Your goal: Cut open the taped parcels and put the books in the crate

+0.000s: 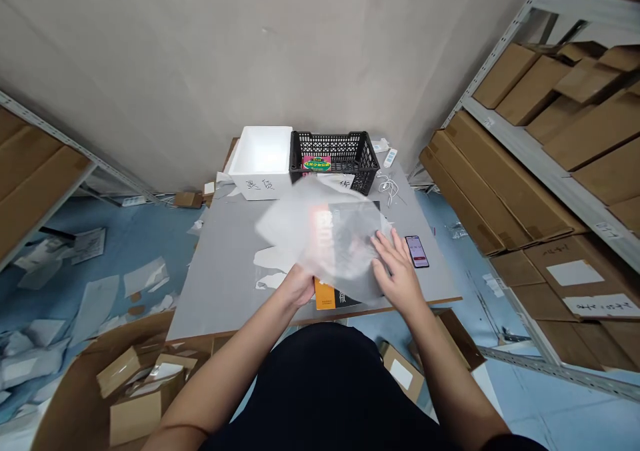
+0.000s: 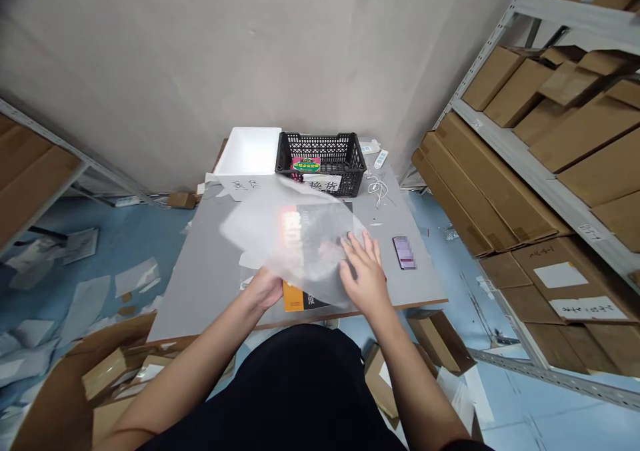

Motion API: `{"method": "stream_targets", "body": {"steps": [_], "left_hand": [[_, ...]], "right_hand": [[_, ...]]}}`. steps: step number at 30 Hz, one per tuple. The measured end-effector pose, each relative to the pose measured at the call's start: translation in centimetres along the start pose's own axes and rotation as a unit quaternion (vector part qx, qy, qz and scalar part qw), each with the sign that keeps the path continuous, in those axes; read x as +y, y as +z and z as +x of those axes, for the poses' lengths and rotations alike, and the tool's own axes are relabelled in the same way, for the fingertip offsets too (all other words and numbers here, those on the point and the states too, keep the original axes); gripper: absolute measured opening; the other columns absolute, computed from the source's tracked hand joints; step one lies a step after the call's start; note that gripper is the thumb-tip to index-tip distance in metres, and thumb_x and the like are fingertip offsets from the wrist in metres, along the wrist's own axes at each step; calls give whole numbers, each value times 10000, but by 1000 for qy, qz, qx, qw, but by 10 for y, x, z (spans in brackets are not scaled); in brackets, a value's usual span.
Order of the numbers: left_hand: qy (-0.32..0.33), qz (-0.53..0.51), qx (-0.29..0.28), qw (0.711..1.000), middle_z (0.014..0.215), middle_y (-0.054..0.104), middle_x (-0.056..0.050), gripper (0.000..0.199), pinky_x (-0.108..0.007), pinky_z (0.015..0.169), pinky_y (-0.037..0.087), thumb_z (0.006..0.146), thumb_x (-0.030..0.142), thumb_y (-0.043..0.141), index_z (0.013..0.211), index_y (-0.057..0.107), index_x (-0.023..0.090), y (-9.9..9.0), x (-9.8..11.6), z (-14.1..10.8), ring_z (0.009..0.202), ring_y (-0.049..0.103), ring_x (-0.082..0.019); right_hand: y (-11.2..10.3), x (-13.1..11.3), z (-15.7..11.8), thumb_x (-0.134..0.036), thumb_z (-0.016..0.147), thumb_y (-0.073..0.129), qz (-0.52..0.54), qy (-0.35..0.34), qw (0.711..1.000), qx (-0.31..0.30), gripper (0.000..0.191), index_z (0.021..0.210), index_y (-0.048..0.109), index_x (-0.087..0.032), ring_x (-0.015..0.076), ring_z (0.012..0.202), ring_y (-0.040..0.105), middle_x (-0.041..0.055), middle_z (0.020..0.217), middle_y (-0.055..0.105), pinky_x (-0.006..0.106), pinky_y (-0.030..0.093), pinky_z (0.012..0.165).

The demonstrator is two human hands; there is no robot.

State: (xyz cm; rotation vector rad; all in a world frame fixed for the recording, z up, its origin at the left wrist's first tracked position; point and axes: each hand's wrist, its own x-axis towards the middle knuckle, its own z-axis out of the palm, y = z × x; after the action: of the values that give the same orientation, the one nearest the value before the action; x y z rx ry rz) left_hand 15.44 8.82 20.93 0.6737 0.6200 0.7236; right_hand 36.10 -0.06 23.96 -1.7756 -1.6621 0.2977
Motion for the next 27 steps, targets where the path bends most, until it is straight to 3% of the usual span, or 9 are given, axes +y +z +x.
{"method": "stream_targets", "body": {"steps": [3,6,8,12,16,21,27], "left_hand": [[23,10,-9,1000,1048,721,-87,463,-409,900,518,695,311,774,1130,670,192,4,7,-2,1042,650,-296],[33,16,-10,999,1062,719,-91,479,-402,891,519,700,323,759,1147,653,187,3,11,-3,1039,655,-289],[28,18,-5,999,1068,716,-83,481,-383,869,521,686,284,759,1142,644,185,-3,12,-3,1015,662,-277],[-1,9,13,1000,950,726,-41,382,-321,793,520,669,212,746,1037,645,185,-14,11,-2,869,689,-212],[-43,3,-2,999,919,718,-47,337,-323,772,526,701,233,745,1013,632,175,-14,11,-1,806,692,-196],[-53,3,-48,997,1048,704,-74,430,-371,830,534,756,264,724,1157,586,191,-6,12,6,897,692,-225],[-52,2,-49,997,1099,700,-74,453,-382,849,541,780,247,706,1209,572,196,-2,8,22,926,693,-237]], "right_hand": [[20,-33,2,-415,880,558,-77,7,997,-9,680,1502,312,-292,332,1472,122,57,1579,257,620,117,1163],[40,-44,7,-520,820,621,-84,25,996,-32,872,1538,189,-280,342,1475,85,70,1615,113,586,182,1160],[50,-38,8,-487,858,583,-64,25,997,-35,787,1529,223,-288,311,1472,137,62,1611,147,544,235,1157],[59,-15,3,-270,951,405,-2,3,1000,14,456,1398,492,-277,216,1408,345,47,1494,432,438,320,1148],[46,11,-5,-142,914,320,41,16,997,69,481,1283,605,-261,178,1319,476,32,1374,570,415,362,1132],[11,58,-19,-169,889,360,57,55,987,137,443,1217,645,-254,195,1266,534,41,1311,620,430,391,1111],[-24,112,-60,-157,874,373,-5,82,981,177,463,1250,625,-256,195,1249,550,35,1309,623,433,401,1106]]}}
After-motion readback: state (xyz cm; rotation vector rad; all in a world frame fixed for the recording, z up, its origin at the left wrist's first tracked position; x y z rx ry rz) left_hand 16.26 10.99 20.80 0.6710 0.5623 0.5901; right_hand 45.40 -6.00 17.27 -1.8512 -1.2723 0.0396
